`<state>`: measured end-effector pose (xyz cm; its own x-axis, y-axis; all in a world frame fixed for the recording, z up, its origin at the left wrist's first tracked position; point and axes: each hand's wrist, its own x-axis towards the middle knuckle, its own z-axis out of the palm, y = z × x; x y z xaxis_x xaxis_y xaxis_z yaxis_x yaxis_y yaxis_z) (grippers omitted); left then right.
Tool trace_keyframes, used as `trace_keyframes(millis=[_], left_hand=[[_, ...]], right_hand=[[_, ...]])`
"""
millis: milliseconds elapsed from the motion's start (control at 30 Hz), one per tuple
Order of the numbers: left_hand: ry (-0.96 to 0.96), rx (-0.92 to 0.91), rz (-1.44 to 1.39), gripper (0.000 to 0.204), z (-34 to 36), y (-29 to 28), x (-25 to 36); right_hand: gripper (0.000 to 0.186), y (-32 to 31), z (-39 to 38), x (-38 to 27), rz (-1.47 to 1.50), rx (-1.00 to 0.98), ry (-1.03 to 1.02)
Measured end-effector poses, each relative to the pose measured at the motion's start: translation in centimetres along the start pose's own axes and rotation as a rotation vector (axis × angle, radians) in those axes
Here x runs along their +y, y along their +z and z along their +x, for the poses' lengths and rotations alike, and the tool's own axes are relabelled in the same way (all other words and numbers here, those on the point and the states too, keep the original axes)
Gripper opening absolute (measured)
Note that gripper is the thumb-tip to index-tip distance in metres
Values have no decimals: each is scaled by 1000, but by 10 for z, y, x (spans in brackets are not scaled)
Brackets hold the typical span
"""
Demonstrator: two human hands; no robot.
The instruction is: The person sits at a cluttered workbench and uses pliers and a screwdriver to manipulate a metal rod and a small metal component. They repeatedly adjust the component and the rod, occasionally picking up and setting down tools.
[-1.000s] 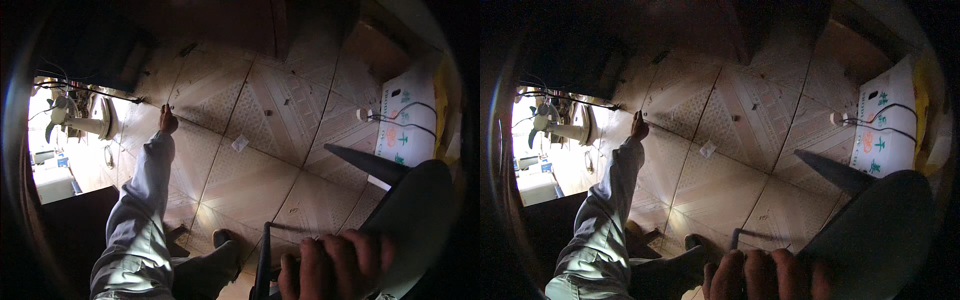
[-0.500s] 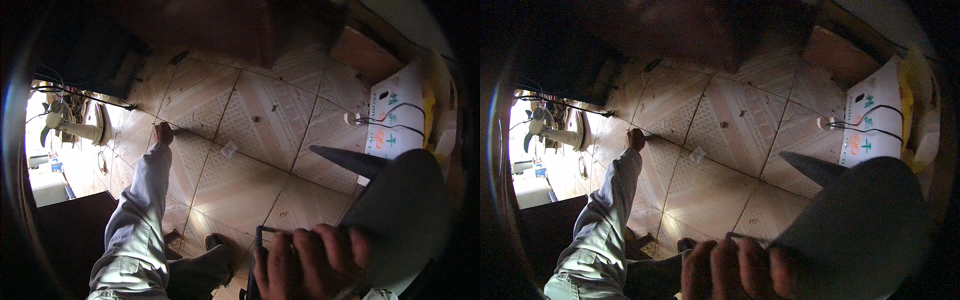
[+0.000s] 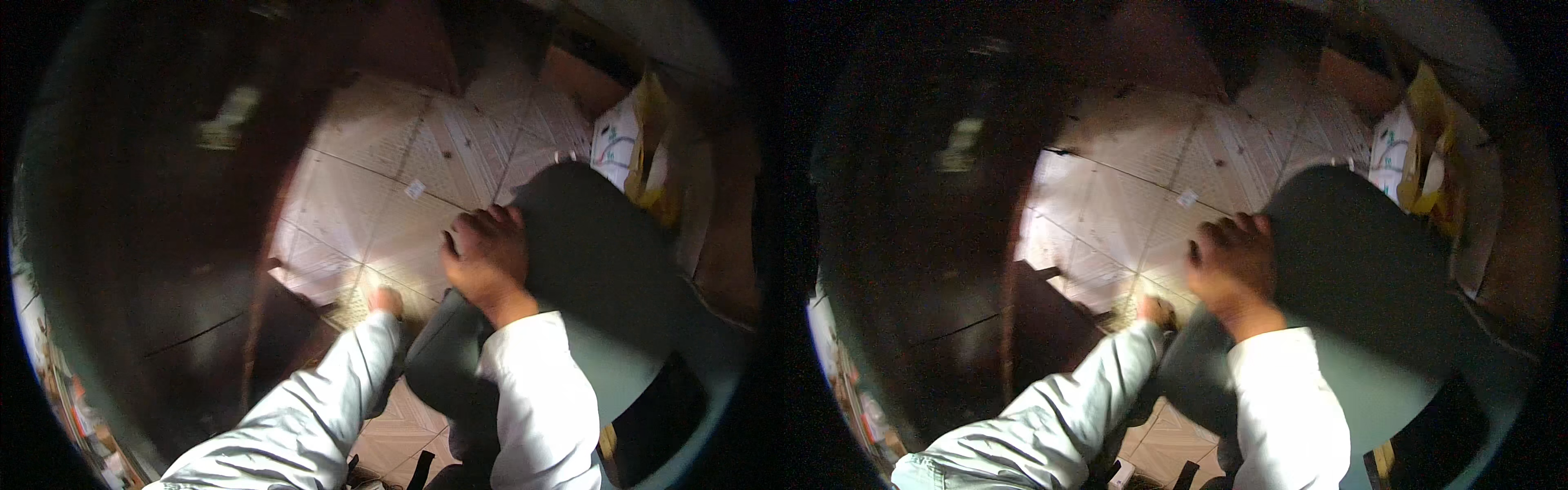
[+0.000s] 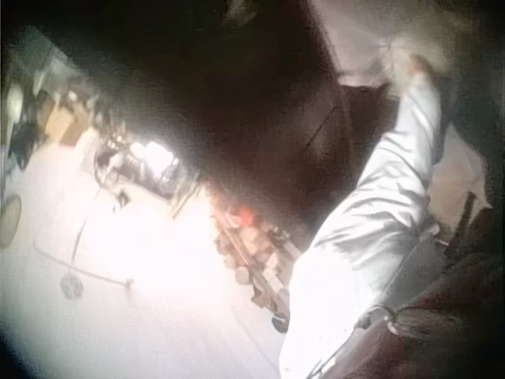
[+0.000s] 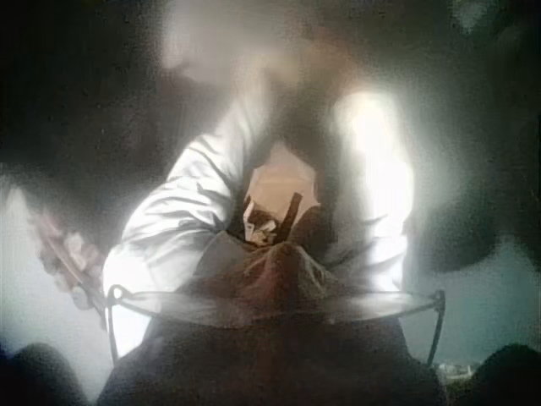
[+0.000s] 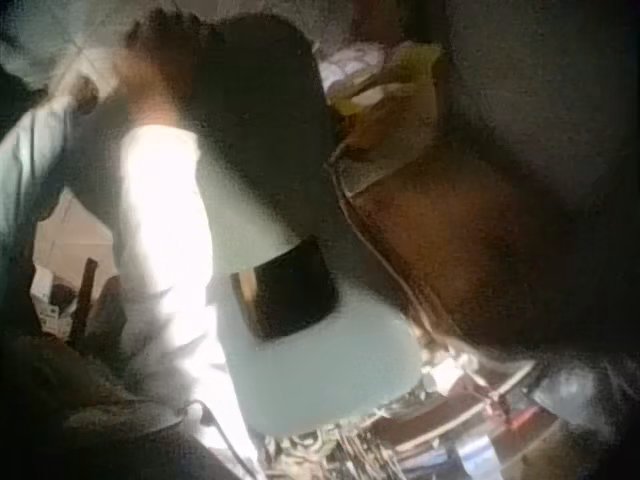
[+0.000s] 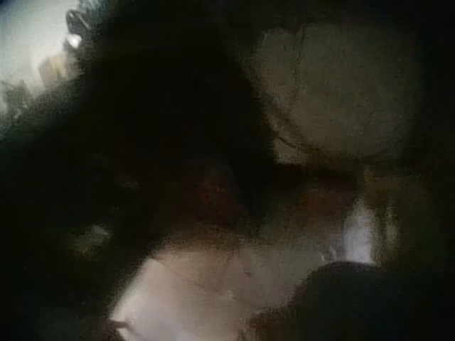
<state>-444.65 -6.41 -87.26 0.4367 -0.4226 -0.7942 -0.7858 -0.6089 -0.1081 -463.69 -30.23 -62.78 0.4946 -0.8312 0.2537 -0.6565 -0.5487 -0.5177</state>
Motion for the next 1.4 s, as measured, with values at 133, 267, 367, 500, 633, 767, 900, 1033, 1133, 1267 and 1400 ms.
trace_keyframes(millis=[133, 267, 367, 500, 633, 767, 900, 1033, 1133, 1267, 1400], left_hand=[[318, -77, 401, 25, -177, -44, -14], [-125, 62, -1087, 14, -349, -109, -10], [106, -168, -1234, 17, -456, -165, -17], [288, -292, -1346, 16, -565, -219, -48], [337, -304, -1540, 20, -627, -280, -96], [414, -193, -1675, 20, -650, -326, -138], [498, -70, -1702, 19, -645, -362, -170], [544, 1, -1734, 17, -642, -403, -192], [537, 131, -1745, 17, -617, -422, -195], [434, 491, -1636, 18, -558, -470, -208], [201, 912, -1279, 31, -470, -522, -205]], right_hand=[[26, -65, -15, -40, 578, -188, 511], [22, -152, -84, -119, 541, -330, 686], [21, -211, -146, -186, 739, -518, 764], [22, -295, -160, -280, 1067, -653, 838], [24, -357, -117, -351, 1022, -702, 806], [22, -382, -72, -421, 989, -755, 667], [16, -370, -43, -457, 956, -680, 580], [12, -362, -8, -480, 910, -671, 526], [13, -358, 17, -481, 906, -623, 533], [13, -351, 52, -478, 970, -644, 564], [14, -329, 83, -464, 915, -759, 499]])
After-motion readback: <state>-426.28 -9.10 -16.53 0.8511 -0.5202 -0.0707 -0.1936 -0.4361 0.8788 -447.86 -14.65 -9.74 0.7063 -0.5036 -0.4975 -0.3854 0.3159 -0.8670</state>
